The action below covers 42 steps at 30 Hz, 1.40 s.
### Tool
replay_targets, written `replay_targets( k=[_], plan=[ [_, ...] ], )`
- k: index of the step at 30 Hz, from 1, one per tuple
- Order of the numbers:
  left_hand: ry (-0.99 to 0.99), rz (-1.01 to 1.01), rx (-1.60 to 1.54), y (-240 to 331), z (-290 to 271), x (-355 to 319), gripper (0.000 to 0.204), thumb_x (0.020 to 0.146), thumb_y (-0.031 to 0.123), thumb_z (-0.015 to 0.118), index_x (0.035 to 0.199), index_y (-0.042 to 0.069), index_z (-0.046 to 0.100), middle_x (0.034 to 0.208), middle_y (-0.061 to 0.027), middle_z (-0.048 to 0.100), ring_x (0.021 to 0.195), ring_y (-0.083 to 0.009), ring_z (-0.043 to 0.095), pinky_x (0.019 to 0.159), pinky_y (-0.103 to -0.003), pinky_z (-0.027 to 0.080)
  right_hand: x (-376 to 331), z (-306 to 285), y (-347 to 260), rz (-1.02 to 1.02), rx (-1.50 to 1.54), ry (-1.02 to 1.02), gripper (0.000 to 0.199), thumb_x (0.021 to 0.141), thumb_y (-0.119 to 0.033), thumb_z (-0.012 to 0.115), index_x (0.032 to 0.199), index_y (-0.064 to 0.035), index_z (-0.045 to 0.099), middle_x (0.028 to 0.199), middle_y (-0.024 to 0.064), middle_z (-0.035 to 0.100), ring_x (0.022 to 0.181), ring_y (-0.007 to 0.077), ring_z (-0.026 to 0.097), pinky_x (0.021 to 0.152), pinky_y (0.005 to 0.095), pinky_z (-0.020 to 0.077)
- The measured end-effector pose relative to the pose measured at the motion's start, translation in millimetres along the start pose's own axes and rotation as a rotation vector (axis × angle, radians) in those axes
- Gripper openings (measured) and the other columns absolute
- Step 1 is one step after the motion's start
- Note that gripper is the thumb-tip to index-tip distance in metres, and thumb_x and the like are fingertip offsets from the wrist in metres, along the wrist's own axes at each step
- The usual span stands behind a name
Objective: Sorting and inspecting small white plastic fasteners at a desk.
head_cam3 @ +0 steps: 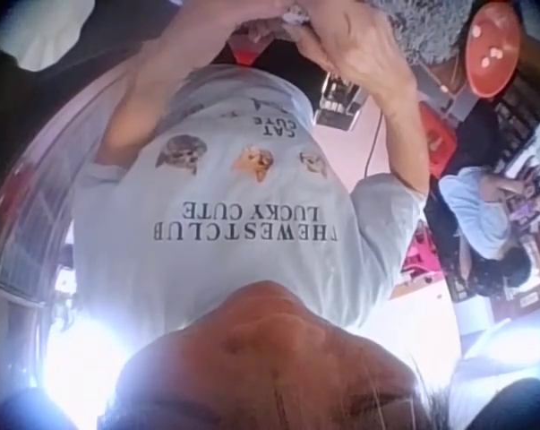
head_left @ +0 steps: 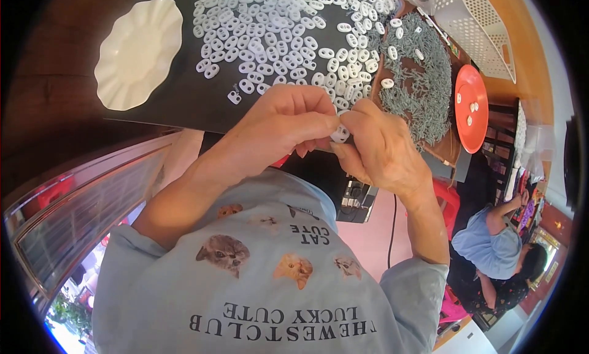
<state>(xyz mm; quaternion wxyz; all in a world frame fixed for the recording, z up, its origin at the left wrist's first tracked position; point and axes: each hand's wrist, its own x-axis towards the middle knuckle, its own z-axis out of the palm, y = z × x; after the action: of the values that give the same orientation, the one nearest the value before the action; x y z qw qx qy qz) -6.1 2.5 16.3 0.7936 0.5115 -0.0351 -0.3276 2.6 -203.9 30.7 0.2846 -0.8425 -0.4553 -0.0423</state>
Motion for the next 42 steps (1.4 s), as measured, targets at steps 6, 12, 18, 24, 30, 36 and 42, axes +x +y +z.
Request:
replay_targets(
  k=[6,12,18,24,30,36,42],
  plan=[
    [-0.034,-0.03,-0.025,2.2,0.7,1.8,0.016,0.091,0.017,0.058,0.085,0.002,0.06,0.072,-0.0014,0.058,0.063,-0.0074,0.052,0.057,-0.021,0.041,-0.1,1.4,0.6,-0.005,0.002,0.018,0.04,0.07,-0.001,0.069,0.104,0.0021,0.047,0.078,0.0141,0.049,0.06,0.0305,0.053,0.047,0.038,0.0431],
    [-0.025,-0.007,-0.103,4.1,4.2,3.6,0.014,0.092,0.016,0.058,0.086,0.003,0.06,0.072,-0.0008,0.058,0.063,-0.0066,0.052,0.057,-0.021,0.041,8.8,-2.0,-4.8,0.014,-0.048,0.121,0.025,0.074,-0.007,0.07,0.09,0.0,0.052,0.077,0.0114,0.048,0.056,0.0285,0.056,0.049,0.0376,0.0463],
    [0.034,0.081,0.0,-1.2,-0.4,11.0,0.017,0.095,0.021,0.058,0.092,0.004,0.06,0.078,0.001,0.059,0.066,-0.0046,0.051,0.059,-0.02,0.042,11.6,-16.5,5.7,0.201,0.204,0.057,0.017,0.081,-0.006,0.063,0.096,-0.0008,0.055,0.077,0.0099,0.052,0.06,0.0226,0.05,0.053,0.0338,0.0404],
    [0.235,0.323,0.174,2.9,-1.1,14.7,0.02,0.097,0.025,0.056,0.096,0.005,0.059,0.083,0.0034,0.059,0.068,-0.003,0.049,0.061,-0.019,0.04,59.8,-54.4,102.4,0.483,-0.176,0.373,0.024,0.091,-0.022,0.062,0.09,0.0022,0.063,0.064,0.0047,0.054,0.059,0.0086,0.043,0.053,0.028,0.0377],
    [0.404,0.687,0.783,-13.0,-12.8,9.1,0.004,0.086,0.001,0.06,0.085,-0.001,0.057,0.075,-0.0072,0.055,0.062,-0.0138,0.05,0.057,-0.026,0.041,95.5,-56.6,135.9,0.444,-0.218,0.319,0.025,0.091,-0.018,0.061,0.108,-0.0003,0.062,0.073,0.0114,0.063,0.064,0.0121,0.058,0.056,0.0294,0.0454],
    [0.404,0.872,0.971,-28.3,-24.8,11.3,0.008,0.077,-0.002,0.064,0.081,0.001,0.058,0.076,-0.011,0.058,0.065,-0.0269,0.055,0.059,-0.034,0.045,107.4,2.6,89.9,0.196,-0.266,-0.124,0.018,0.086,-0.015,0.062,0.102,-0.0065,0.061,0.087,0.0105,0.06,0.074,0.0272,0.062,0.066,0.0372,0.0493],
    [0.417,0.909,1.025,-32.6,-24.5,11.9,0.01,0.074,-0.002,0.065,0.08,0.002,0.058,0.076,-0.0101,0.059,0.066,-0.0267,0.057,0.059,-0.035,0.045,98.9,13.8,87.3,0.245,-0.408,-0.155,0.015,0.085,-0.012,0.061,0.098,-0.0067,0.061,0.089,0.0104,0.058,0.081,0.0312,0.062,0.069,0.0398,0.0501]
  ],
)
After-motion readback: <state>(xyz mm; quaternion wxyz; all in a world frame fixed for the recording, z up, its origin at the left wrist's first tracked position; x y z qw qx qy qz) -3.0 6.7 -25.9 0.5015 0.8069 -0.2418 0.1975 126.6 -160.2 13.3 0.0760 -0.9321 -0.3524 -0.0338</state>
